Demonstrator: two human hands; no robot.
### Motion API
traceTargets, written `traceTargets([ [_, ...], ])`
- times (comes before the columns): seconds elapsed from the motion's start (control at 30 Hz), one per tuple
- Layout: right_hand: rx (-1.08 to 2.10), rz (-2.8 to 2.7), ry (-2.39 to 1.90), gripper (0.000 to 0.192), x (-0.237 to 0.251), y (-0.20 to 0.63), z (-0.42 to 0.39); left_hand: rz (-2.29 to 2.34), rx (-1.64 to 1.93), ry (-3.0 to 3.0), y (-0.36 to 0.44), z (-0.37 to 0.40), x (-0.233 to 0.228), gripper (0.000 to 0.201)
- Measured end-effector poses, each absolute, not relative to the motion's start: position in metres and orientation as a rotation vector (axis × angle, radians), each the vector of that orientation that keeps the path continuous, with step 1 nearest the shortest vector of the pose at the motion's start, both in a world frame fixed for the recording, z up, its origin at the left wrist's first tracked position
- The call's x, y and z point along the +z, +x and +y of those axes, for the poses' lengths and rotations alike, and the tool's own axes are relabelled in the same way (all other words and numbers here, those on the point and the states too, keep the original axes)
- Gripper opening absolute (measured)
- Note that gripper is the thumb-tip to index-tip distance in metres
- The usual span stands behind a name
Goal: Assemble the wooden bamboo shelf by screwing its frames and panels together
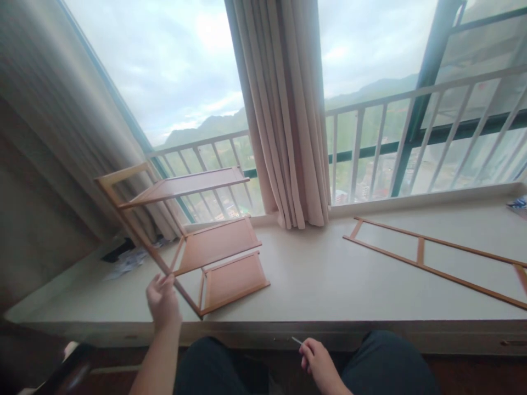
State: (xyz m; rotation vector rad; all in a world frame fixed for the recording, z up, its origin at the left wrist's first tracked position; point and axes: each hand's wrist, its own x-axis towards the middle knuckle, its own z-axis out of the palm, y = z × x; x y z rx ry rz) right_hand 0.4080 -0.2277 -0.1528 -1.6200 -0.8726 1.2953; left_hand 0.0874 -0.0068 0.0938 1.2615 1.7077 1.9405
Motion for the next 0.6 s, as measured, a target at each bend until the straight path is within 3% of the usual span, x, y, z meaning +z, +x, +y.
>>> traceTargets([
  [0.2, 1.342, -0.568, -1.488, 0.033, -0.155, 0.409, -0.216, 1.856, 1.609, 1.033, 0.135, -0.067, -0.015, 0.045],
  [0.37, 1.315, -0.210, -1.245, 0.048, -0.146, 0.423, -0.213, 1.833, 1.387, 1.066, 0.150, -0.082, -0.054, 0.042],
  [0.6, 1.277, -0.140, -1.117, 0.063, -0.117, 0.433, -0.217, 1.660, 0.825, 1.145, 0.200, -0.107, -0.111, 0.049],
])
